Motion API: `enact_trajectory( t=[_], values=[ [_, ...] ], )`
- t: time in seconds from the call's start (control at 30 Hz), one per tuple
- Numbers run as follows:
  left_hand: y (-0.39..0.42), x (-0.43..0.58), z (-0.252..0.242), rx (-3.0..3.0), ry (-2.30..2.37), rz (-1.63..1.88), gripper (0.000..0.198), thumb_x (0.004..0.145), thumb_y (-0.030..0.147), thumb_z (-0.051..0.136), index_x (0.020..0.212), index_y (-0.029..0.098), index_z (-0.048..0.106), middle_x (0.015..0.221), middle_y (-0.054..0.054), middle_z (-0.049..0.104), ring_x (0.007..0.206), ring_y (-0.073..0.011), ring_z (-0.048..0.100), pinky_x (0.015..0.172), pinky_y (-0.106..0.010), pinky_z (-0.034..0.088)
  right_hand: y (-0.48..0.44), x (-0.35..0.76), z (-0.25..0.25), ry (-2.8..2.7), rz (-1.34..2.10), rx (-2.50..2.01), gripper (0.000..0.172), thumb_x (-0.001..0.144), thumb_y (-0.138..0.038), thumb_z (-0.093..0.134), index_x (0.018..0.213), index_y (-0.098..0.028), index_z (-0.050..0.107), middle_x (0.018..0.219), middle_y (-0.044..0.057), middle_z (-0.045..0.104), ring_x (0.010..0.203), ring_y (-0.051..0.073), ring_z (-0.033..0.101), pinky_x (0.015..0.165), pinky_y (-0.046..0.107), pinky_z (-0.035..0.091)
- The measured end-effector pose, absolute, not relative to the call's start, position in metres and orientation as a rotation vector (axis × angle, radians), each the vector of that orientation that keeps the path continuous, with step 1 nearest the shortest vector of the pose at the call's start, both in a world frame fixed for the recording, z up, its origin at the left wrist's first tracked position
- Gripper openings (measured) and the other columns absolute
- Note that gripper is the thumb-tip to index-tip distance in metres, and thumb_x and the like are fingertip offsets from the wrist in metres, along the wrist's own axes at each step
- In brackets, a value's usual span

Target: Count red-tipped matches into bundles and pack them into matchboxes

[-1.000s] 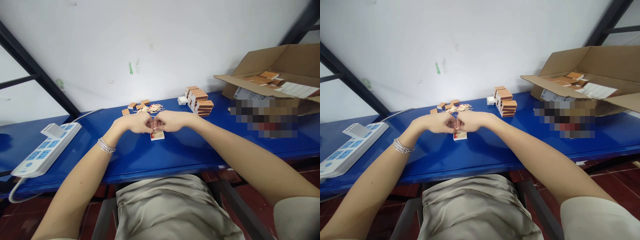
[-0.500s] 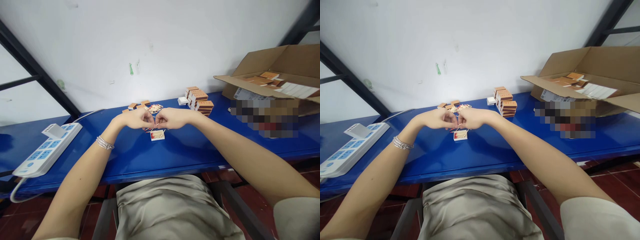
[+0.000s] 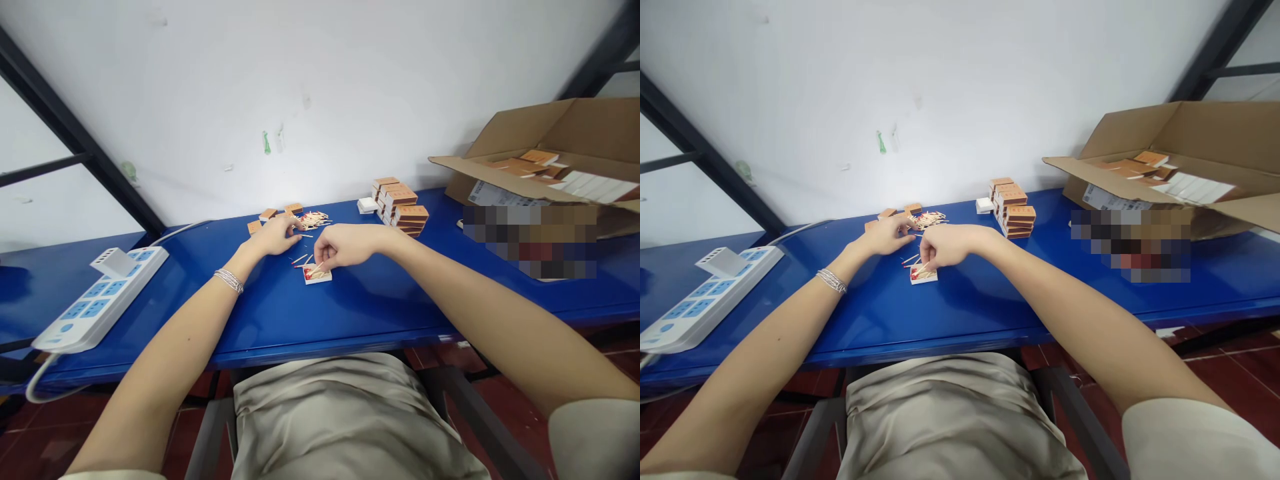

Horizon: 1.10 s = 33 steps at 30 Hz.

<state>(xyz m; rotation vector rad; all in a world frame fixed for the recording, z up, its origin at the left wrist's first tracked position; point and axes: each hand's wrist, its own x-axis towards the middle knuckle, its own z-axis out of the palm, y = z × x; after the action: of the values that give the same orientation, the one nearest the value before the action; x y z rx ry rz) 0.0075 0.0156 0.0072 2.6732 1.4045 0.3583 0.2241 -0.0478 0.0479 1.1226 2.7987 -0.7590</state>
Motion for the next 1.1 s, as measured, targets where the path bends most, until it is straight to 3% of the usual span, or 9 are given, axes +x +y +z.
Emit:
enact_trajectory(
  t=[0.27, 0.43, 0.7, 0.9, 1.1],
  values=[
    [0.016, 0.01, 0.008, 2.688, 1.382, 0.243, 0.016, 0.082, 0.025, 0.056, 0.089, 0.015, 0.067, 0.094, -0.009, 0.069, 0.083, -0.0198, 0.06, 0.075, -0.031, 0.046, -0.039, 0.235, 0.048, 2.831, -0.671, 1.155, 0.019, 0.072, -0.023, 0.075, 0.09, -0.017, 0.075, 0.078, 0.003, 0.074, 0.068, 0.015, 0.065, 0.061, 0.023, 0.044],
    [-0.002, 0.016, 0.025, 2.56, 1.439, -0.035, 0.016, 0.081, 0.026, 0.055, 0.088, 0.017, 0.067, 0.092, -0.007, 0.072, 0.079, -0.0183, 0.063, 0.069, -0.028, 0.047, -0.039, 0.233, 0.045, 2.793, -0.685, 1.167, 0.015, 0.072, -0.023, 0.076, 0.086, -0.018, 0.076, 0.078, 0.003, 0.075, 0.069, 0.015, 0.067, 0.062, 0.024, 0.045],
    [-0.021, 0.022, 0.04, 2.507, 1.349, -0.189, 0.034, 0.08, 0.05, 0.06, 0.086, 0.019, 0.07, 0.084, -0.006, 0.074, 0.072, -0.0172, 0.064, 0.061, -0.026, 0.043, -0.045, 0.227, 0.048, 2.783, -0.64, 1.184, 0.013, 0.076, -0.012, 0.067, 0.084, -0.017, 0.076, 0.083, 0.003, 0.077, 0.071, 0.015, 0.067, 0.061, 0.023, 0.045],
    [-0.025, 0.022, 0.044, 2.456, 1.305, -0.223, 0.032, 0.074, 0.047, 0.068, 0.09, 0.019, 0.072, 0.085, -0.004, 0.075, 0.074, -0.0172, 0.065, 0.061, -0.025, 0.044, -0.05, 0.223, 0.049, 2.778, -0.647, 1.2, 0.015, 0.075, -0.01, 0.066, 0.084, -0.017, 0.076, 0.083, 0.004, 0.076, 0.071, 0.016, 0.067, 0.06, 0.023, 0.044],
    [-0.027, 0.025, 0.044, 2.48, 1.331, -0.221, 0.031, 0.077, 0.047, 0.066, 0.09, 0.019, 0.072, 0.085, -0.004, 0.075, 0.071, -0.0163, 0.064, 0.059, -0.025, 0.042, -0.051, 0.222, 0.047, 2.769, -0.673, 1.15, 0.013, 0.075, -0.014, 0.069, 0.086, -0.017, 0.076, 0.082, 0.003, 0.076, 0.071, 0.015, 0.067, 0.061, 0.023, 0.044]
  ],
)
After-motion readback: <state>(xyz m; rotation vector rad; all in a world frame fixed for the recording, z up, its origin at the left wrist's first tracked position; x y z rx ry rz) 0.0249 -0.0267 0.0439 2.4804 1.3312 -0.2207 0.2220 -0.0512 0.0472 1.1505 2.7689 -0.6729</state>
